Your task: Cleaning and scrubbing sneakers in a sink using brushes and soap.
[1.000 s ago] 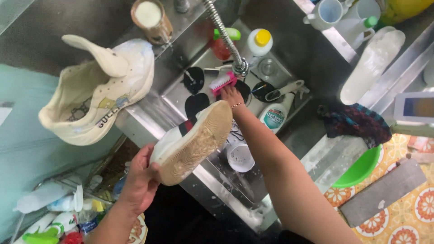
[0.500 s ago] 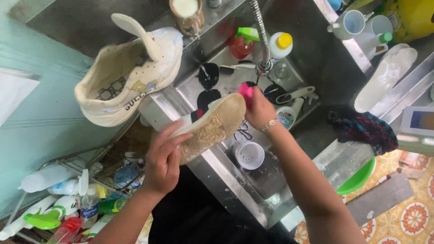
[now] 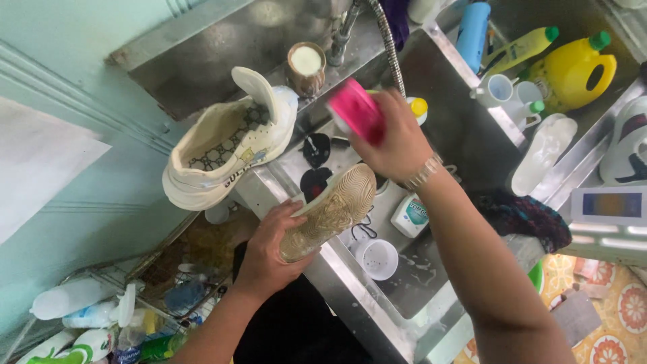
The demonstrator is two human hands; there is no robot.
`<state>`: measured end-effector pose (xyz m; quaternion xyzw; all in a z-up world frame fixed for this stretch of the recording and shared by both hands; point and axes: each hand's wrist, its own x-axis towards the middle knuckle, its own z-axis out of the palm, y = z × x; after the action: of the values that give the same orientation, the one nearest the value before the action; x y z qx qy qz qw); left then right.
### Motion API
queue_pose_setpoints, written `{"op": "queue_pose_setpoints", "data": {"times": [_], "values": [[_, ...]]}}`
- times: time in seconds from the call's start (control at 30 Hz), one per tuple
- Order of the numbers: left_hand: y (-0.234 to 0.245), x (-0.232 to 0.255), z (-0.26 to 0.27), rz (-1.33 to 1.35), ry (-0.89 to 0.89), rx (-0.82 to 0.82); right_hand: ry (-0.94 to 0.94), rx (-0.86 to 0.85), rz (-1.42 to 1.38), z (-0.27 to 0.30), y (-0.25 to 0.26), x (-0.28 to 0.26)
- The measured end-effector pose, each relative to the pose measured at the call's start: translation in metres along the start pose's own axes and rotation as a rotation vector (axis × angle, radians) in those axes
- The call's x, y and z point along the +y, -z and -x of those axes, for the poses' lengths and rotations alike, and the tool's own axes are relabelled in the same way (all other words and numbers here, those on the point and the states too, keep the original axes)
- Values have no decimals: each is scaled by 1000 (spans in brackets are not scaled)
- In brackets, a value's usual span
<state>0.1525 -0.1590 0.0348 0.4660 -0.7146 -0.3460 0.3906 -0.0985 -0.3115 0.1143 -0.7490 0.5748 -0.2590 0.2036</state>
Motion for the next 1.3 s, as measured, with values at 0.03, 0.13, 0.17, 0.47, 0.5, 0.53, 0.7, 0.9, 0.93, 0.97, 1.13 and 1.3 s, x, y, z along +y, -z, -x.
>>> {"op": "queue_pose_setpoints", "data": {"times": [0.03,0.13,0.17,0.47,0.5,0.53,0.7,0.9,0.93,0.97,1.13,1.3], "values": [[0,0,0,32,25,4,178,64,96,-16,-8,-2],[-1,-3,2,89,43,28,228,172,190,-69,-32,3],[-1,-4,4,88,34,31,232,179,193,-81,-39,4],[1,-10,3,139,31,22,262,22,662,-122,-88,8],[2,-9,4,157,32,27,227,-22,658,-120,-87,6],[2,-7,4,174,33,32,191,-65,653,-118,-86,4],[1,-6,4,200,50,35,91,22,382,-123,-67,-6],[5,4,1,160,92,12,-682,-4,-764,-95,-38,-7],[5,7,0,150,123,5,-721,-7,-1104,-85,-33,4],[5,6,-1,149,111,-3,-717,7,-1106,-68,-23,3],[0,9,1,47,20,68,-546,-3,-1707,54,35,-24],[-25,58,27,190,42,-2,-466,186,-1405,216,56,29]]}}
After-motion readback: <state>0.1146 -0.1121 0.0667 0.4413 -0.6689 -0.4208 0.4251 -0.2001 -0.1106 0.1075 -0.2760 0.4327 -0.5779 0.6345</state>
